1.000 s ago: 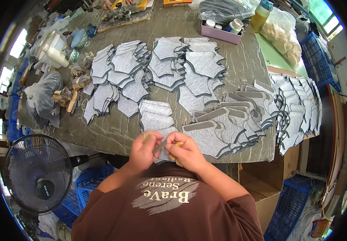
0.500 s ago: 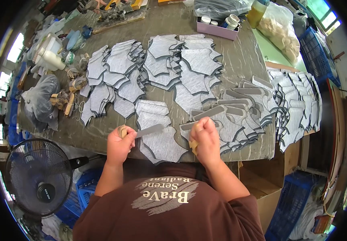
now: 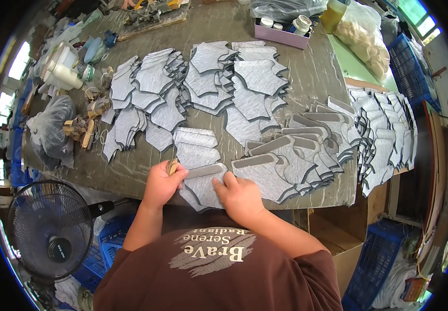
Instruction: Inspecting and brushing the edges of shoe upper components at a manufacturing table.
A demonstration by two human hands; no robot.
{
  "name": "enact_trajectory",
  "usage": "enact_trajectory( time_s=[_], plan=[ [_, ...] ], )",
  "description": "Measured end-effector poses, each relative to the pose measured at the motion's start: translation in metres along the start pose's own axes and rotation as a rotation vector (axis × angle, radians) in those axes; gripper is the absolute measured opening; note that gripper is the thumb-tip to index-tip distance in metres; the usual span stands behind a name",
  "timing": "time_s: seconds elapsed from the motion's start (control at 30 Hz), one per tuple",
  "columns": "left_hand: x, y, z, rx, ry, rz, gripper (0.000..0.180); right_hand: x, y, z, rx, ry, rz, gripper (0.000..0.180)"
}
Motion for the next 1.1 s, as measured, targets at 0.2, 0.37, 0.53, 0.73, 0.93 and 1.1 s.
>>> enact_trajectory(
  time_s=[0.2,0.37,0.53,0.73,0.93,1.1],
  plan=[
    [-0.001,-0.001,-0.001,-0.006,-0.023,0.002,0.01,-0.001,-0.001,0.003,-0.062,-0.038,0.03,0.028],
    [-0.006,-0.001,0.001,-0.046,-0.201,-0.069,0.012,0.001,-0.003,0.003,-0.026,0.013,0.042,0.028],
    [-0.037,0.003,-0.007,-0.099,-0.611,-0.364,0.018,-0.004,-0.001,0.003,-0.037,-0.028,0.048,0.031],
    [-0.052,0.025,-0.008,-0.107,-0.355,-0.674,0.008,-0.025,-0.003,0.028,-0.295,-0.383,-0.213,0.039],
    [-0.013,0.017,-0.01,0.005,0.224,-0.194,0.015,-0.045,-0.002,0.061,-0.273,-0.482,-0.339,0.022],
    [-0.022,0.022,-0.021,0.262,0.067,-0.332,0.051,-0.074,0.016,0.122,-0.465,-0.107,-0.5,0.026]
  ],
)
Point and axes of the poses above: each hand's wrist, its own y-axis away from the middle knuckle, its own z-axis out of the back of the hand, x = y × z, the point moved 8 cm from there along -y, towards the middle knuckle
